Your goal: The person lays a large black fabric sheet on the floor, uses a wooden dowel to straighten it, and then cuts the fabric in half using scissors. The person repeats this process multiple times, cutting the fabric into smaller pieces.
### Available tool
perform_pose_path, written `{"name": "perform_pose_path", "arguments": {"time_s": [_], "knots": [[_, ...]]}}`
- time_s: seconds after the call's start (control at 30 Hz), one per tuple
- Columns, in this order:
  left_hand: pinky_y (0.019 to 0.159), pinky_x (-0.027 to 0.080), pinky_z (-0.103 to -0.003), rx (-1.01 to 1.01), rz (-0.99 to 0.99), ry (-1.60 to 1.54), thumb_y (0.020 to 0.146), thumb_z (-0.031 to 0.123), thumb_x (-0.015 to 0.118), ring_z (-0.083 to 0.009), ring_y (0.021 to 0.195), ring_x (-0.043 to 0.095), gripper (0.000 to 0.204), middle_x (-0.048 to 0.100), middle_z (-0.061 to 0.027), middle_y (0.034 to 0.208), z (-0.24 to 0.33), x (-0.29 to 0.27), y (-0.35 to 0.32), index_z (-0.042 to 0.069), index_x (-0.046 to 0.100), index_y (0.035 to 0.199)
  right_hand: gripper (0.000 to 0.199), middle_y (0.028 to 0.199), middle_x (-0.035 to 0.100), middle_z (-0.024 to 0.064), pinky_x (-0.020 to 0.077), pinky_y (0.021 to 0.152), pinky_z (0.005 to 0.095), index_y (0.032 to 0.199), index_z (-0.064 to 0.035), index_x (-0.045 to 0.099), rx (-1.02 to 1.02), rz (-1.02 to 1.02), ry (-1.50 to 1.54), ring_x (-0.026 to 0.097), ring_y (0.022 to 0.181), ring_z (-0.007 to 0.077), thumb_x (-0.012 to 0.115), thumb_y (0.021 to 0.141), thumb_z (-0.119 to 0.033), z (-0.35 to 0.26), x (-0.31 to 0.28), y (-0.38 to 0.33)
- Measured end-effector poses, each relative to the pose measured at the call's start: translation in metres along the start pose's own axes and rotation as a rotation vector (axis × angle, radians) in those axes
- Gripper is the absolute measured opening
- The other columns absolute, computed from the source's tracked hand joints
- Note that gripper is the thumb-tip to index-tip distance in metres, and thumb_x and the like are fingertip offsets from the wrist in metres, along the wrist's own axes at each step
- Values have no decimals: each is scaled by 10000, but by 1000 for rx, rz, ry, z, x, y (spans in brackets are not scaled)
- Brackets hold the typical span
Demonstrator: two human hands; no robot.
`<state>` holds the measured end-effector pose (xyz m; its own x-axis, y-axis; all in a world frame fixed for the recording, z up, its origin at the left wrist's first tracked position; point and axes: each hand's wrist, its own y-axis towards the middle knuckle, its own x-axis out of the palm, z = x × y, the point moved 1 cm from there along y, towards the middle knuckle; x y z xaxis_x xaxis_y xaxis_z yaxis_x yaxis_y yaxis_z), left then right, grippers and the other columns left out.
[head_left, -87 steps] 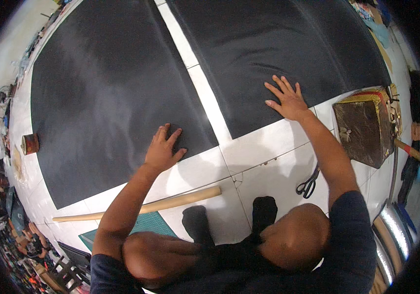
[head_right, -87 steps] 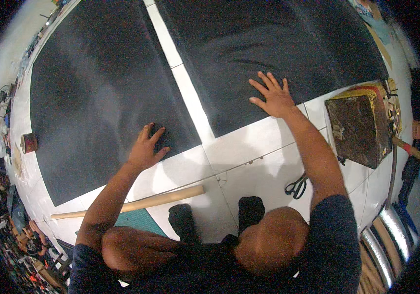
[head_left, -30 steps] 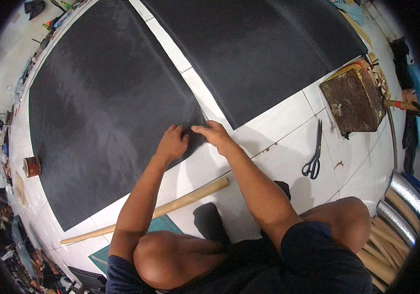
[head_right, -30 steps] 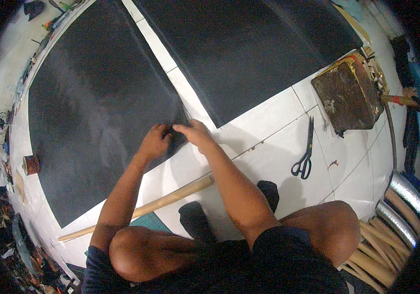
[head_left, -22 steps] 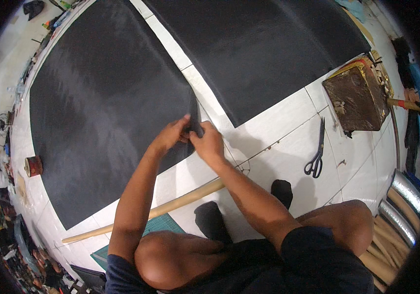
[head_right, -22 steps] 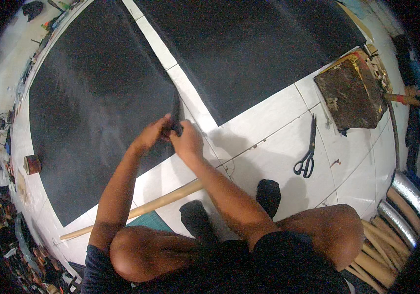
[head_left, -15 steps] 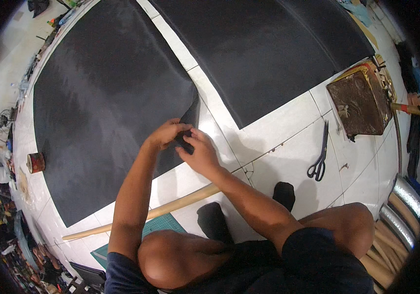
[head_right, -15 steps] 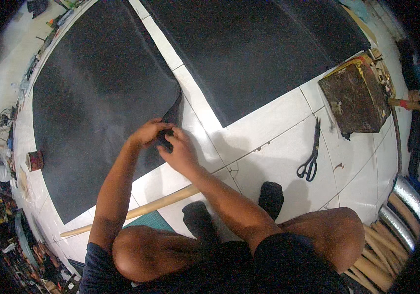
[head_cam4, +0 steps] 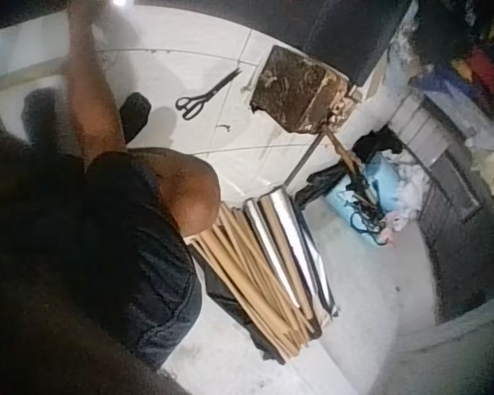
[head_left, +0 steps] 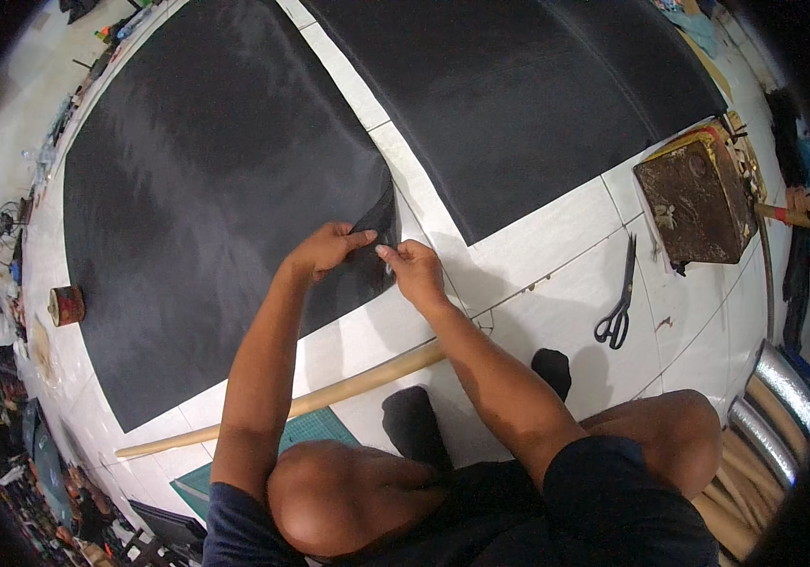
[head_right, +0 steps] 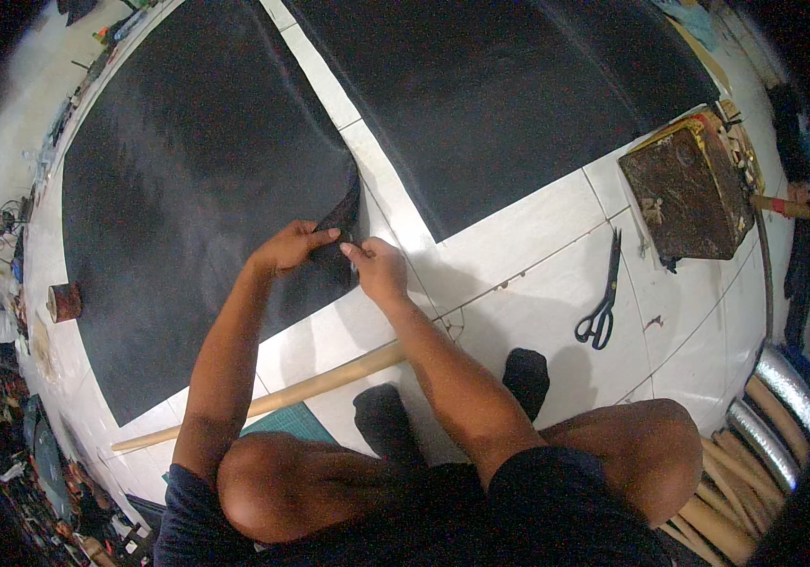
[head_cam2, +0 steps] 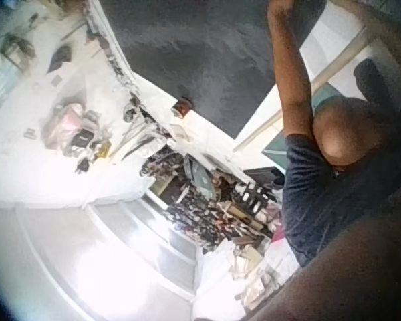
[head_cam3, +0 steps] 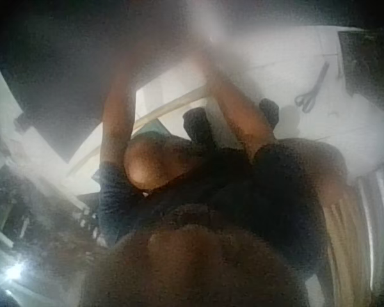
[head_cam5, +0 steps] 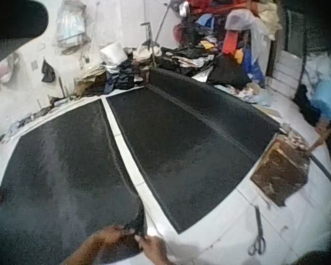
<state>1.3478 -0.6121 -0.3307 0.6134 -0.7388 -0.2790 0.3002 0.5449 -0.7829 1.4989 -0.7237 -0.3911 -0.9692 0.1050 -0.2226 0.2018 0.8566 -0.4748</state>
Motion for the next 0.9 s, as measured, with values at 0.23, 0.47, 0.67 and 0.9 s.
{"name": "perform_pose_path", "arguments": {"time_s": [0.23, 0.47, 0.67, 0.9], "knots": [[549, 440, -290, 109, -76, -115, 886, 356, 691, -113, 604, 561, 327, 654, -12, 734, -15, 10, 30, 30, 705, 914, 690, 1038, 622, 168, 519, 803, 375, 1284, -51, 400, -232, 389, 133, 609, 952, 242, 695, 846, -496, 17, 0, 17], [600, 434, -282, 149, -97, -195, 907, 323, 672, -109, 692, 559, 308, 653, -34, 769, -11, 0, 16, 17, 682, 870, 629, 937, 623, 166, 497, 778, 400, 904, 1, 613, -132, 79, -130, 613, 906, 301, 800, 700, -564, -23, -8, 3], [636, 488, -283, 156, -105, -164, 928, 288, 648, -115, 698, 605, 271, 682, -39, 801, -3, 14, 16, 23, 701, 929, 507, 739, 607, 109, 474, 632, 359, 778, -15, 592, -142, 111, -238, 576, 697, 207, 805, 747, -474, -14, -6, 9], [680, 490, -286, 158, -52, -137, 925, 309, 641, -130, 728, 618, 313, 700, -50, 855, -11, 12, 24, 8, 711, 976, 506, 880, 636, 198, 487, 729, 427, 913, -16, 593, -83, 151, -42, 624, 835, 338, 742, 792, -484, 20, -14, 19]]}}
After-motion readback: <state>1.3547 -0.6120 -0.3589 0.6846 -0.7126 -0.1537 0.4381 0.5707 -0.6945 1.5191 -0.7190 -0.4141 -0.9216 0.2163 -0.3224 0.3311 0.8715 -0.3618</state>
